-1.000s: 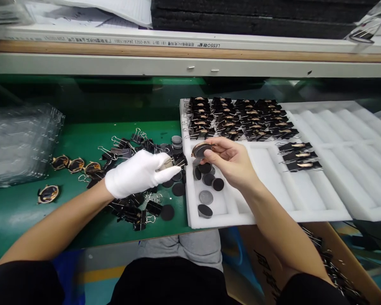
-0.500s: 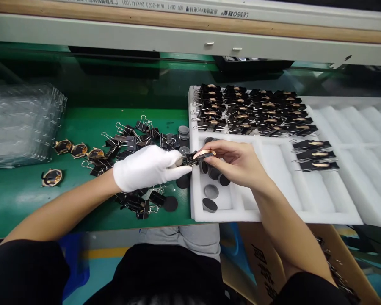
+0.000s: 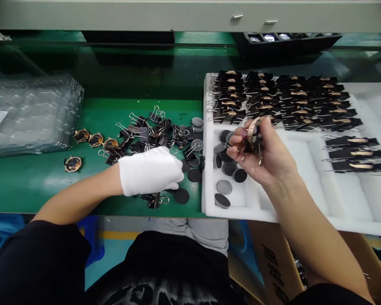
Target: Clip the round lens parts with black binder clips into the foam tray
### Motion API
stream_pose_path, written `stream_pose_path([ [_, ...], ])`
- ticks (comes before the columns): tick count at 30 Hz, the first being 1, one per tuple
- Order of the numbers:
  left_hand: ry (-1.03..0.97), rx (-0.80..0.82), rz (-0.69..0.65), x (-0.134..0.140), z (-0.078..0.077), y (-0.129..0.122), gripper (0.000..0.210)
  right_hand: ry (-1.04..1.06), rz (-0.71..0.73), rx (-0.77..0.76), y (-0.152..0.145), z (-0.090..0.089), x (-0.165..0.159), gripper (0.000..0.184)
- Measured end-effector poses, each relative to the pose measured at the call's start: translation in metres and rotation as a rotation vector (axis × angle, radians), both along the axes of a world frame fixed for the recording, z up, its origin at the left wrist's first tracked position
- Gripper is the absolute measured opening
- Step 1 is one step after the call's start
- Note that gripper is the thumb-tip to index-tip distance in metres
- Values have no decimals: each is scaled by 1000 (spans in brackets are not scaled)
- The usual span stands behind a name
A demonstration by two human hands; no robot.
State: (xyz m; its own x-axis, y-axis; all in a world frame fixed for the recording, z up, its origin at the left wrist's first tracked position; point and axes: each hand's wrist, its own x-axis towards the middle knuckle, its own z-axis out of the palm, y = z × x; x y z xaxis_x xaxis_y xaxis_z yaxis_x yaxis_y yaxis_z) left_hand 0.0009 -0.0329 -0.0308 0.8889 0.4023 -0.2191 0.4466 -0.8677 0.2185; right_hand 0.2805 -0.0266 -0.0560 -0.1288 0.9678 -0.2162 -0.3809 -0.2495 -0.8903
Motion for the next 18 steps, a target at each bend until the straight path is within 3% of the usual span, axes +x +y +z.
stream_pose_path([
  [2,-73,-104,74,1,7,7,34,-59,93,-17,-3,1,0,33],
  [4,-237,-149,252,3,18,13,36,-132,218,20,-7,2,-2,31],
  [7,-578,-87,615,13,25,9,38,-261,406,211,-16,2,-9,28],
  [9,-733,-75,731,21,23,2,40,-307,453,347,-22,0,-16,21],
  [13,-746,-104,671,29,14,-4,35,-286,372,444,-27,-6,-26,13],
  [16,-626,-29,723,25,13,0,40,-297,362,442,-28,-8,-27,16],
  [18,-536,-71,719,24,12,3,41,-309,374,444,-28,-7,-26,18],
])
